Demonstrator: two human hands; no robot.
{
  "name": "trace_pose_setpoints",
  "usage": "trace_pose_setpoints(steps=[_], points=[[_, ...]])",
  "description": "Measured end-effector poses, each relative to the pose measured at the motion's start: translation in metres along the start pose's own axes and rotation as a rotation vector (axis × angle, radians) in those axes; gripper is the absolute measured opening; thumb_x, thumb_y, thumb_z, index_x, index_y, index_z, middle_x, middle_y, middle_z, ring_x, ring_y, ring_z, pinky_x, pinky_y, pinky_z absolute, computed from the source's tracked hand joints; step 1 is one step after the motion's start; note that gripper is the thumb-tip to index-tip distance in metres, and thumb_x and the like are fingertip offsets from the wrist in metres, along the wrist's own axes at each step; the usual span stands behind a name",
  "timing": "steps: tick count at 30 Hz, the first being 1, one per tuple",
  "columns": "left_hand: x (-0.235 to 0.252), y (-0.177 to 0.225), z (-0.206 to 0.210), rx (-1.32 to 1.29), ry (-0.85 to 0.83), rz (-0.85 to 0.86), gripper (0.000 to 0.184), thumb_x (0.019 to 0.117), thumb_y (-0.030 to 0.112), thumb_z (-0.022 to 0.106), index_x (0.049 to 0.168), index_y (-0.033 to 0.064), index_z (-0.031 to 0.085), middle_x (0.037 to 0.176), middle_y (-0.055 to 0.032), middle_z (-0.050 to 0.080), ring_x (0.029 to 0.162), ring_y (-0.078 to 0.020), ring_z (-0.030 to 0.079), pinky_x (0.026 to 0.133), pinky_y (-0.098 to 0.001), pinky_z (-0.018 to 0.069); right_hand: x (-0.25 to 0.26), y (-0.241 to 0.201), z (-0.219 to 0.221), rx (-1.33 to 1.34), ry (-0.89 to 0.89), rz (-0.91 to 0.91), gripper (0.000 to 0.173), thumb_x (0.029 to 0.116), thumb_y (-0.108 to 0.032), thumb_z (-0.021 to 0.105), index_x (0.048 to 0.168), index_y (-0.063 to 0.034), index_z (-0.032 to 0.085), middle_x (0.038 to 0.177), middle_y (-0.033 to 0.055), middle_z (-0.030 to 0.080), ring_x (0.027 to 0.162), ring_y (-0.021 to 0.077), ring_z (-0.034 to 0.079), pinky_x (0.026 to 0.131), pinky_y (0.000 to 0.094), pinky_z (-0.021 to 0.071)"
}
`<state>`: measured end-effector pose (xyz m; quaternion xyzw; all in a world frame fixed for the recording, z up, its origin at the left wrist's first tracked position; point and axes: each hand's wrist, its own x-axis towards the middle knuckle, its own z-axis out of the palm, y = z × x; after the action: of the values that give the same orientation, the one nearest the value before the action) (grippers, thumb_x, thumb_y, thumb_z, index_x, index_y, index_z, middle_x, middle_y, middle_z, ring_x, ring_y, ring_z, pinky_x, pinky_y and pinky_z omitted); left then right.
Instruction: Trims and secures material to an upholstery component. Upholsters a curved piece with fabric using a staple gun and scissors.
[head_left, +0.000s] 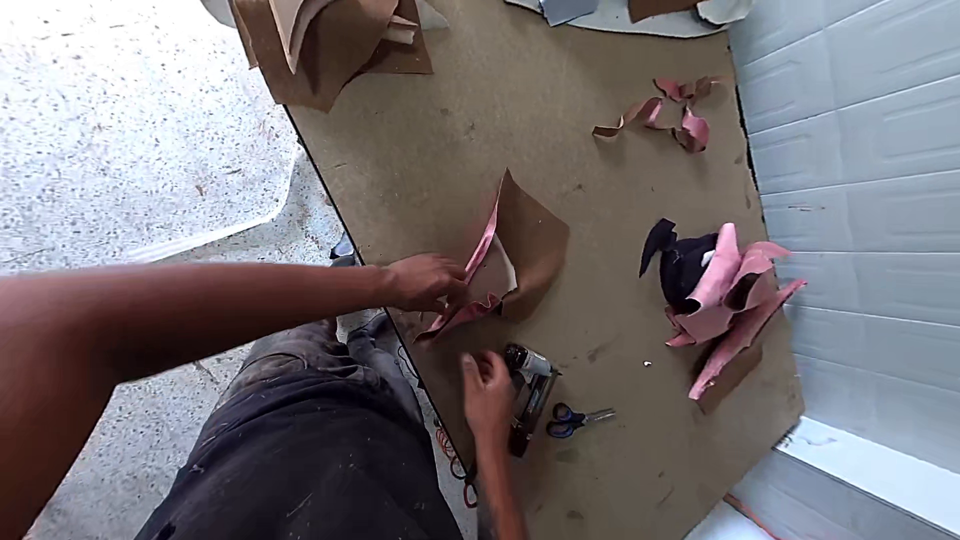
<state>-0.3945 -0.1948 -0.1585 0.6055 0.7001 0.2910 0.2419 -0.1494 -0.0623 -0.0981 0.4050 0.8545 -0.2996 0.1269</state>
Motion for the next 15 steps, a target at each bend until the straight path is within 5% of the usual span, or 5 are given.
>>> trace_pose_setpoints(steps=[2, 4, 6, 9, 15], points=[[0.027, 0.006, 0.002, 0.181, -0.045, 0.139, 0.046, 0.0740, 0.032, 0.090, 0.116, 0.0268, 0.073, 0.114, -0.0025, 0.065, 0.114, -0.0259, 0.058, 0.095, -0.0494, 0.0477, 0.015, -0.018, 0.027, -0.044, -0.128, 0.048, 0.061, 0.0882, -0.067, 0.067, 0.111, -0.0118, 0.074, 0.087, 0.0056, 0.075, 0.077, 0.0224, 0.073, 0.073, 0.0530, 0.0618], [0.054, 0.006, 0.008, 0.300, -0.146, 0.258, 0.052, 0.0640, 0.037, 0.093, 0.111, 0.0250, 0.074, 0.113, -0.0028, 0.067, 0.113, -0.0278, 0.058, 0.095, -0.0530, 0.0460, 0.028, -0.020, 0.041, 0.037, -0.204, 0.048, 0.057, 0.0915, -0.067, 0.064, 0.100, -0.0120, 0.075, 0.075, 0.0049, 0.071, 0.061, 0.0220, 0.068, 0.060, 0.0485, 0.0599], [0.069, 0.006, 0.009, 0.348, -0.264, 0.301, 0.056, 0.0599, 0.045, 0.093, 0.109, 0.0248, 0.076, 0.118, -0.0019, 0.068, 0.113, -0.0269, 0.059, 0.098, -0.0522, 0.0447, 0.032, -0.006, 0.037, 0.254, -0.292, 0.052, 0.043, 0.1022, -0.051, 0.058, 0.105, -0.0104, 0.072, 0.074, 0.0061, 0.071, 0.056, 0.0200, 0.066, 0.052, 0.0392, 0.0572], [0.078, 0.011, 0.008, 0.424, -0.350, 0.309, 0.076, 0.0502, 0.062, 0.090, 0.114, 0.0264, 0.073, 0.118, -0.0026, 0.065, 0.111, -0.0261, 0.059, 0.095, -0.0504, 0.0469, 0.034, 0.033, 0.034, 0.614, -0.355, 0.145, 0.044, 0.1049, -0.051, 0.053, 0.112, -0.0104, 0.070, 0.079, 0.0094, 0.072, 0.056, 0.0167, 0.064, 0.049, 0.0300, 0.0521], [0.072, 0.038, 0.022, 0.555, -0.351, 0.113, 0.090, 0.0467, 0.070, 0.088, 0.119, 0.0208, 0.067, 0.121, -0.0072, 0.059, 0.116, -0.0315, 0.054, 0.086, -0.0547, 0.0473, 0.030, 0.023, 0.036, 0.857, -0.294, 0.131, 0.044, 0.1095, -0.043, 0.046, 0.113, -0.0082, 0.073, 0.082, 0.0147, 0.074, 0.051, 0.0178, 0.063, 0.043, 0.0283, 0.0486]])
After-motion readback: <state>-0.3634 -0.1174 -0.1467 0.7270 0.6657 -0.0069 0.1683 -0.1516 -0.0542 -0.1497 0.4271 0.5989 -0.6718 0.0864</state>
